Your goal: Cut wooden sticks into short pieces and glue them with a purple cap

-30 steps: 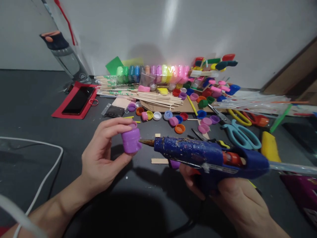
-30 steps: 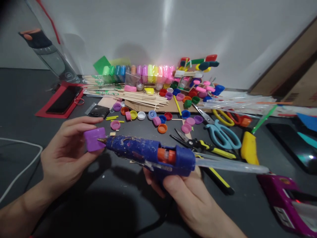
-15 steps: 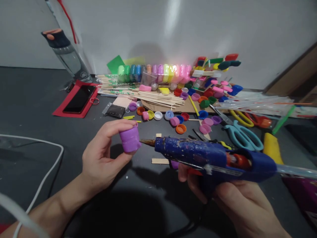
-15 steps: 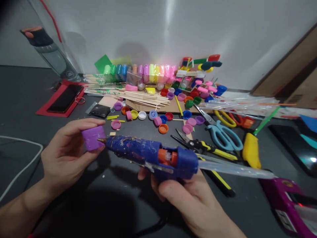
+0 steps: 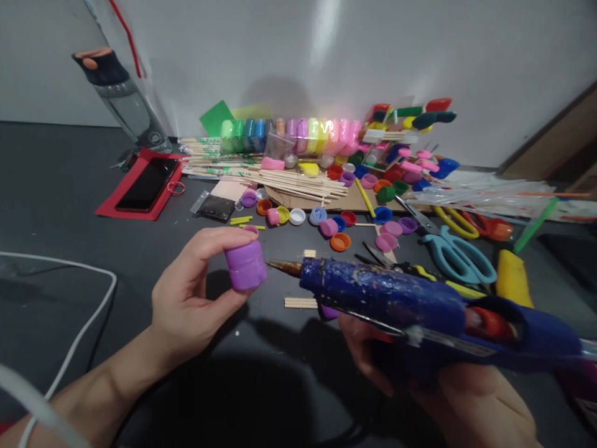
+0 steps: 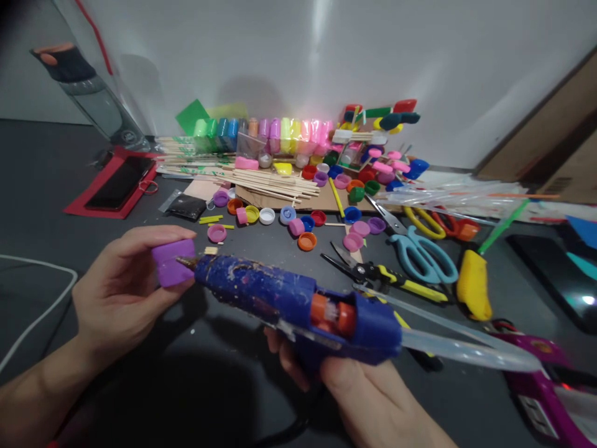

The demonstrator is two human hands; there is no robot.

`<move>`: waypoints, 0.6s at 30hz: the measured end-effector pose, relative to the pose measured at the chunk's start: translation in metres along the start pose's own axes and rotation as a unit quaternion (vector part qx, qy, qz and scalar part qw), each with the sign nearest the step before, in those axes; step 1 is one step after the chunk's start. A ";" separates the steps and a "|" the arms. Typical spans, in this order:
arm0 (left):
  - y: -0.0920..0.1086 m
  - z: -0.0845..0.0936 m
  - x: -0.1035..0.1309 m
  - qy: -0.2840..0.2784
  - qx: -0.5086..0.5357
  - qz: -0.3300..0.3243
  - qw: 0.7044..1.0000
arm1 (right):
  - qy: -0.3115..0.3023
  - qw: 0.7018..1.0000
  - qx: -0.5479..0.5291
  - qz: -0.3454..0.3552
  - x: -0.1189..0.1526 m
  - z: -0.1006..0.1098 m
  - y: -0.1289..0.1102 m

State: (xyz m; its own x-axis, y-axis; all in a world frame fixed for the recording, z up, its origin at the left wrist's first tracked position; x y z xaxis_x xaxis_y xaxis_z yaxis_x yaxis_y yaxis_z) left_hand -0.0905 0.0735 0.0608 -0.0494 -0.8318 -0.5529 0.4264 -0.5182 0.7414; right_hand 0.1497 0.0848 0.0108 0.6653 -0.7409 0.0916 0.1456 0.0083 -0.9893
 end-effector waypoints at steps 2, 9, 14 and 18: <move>-0.001 0.000 0.000 -0.001 0.007 0.012 1.000 | -0.020 1.000 -0.009 -0.007 -0.004 -0.003 -0.004; -0.001 -0.001 -0.001 -0.007 0.022 0.016 1.000 | -0.018 1.000 -0.008 -0.003 -0.008 -0.002 -0.006; -0.001 0.000 -0.002 0.003 0.037 -0.004 0.999 | -0.028 1.000 -0.011 -0.006 -0.005 -0.004 -0.002; -0.001 -0.002 -0.002 -0.012 0.044 -0.004 0.999 | -0.021 1.000 0.023 -0.003 -0.002 -0.002 -0.005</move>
State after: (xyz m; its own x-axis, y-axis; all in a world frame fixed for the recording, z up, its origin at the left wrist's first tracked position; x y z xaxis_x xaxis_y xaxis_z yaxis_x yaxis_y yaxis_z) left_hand -0.0887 0.0765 0.0604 -0.0748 -0.8319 -0.5499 0.3458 -0.5389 0.7681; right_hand 0.1462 0.0854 0.0157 0.6938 -0.7127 0.1039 0.1836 0.0354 -0.9824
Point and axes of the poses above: each hand's wrist, its own x-axis away from the middle knuckle, its own z-axis out of the back of the hand, y = z × x, the point moved 9 cm from there along -x, towards the middle knuckle, and after that the axes turned 10 degrees about -y, right-handed, at the moved point
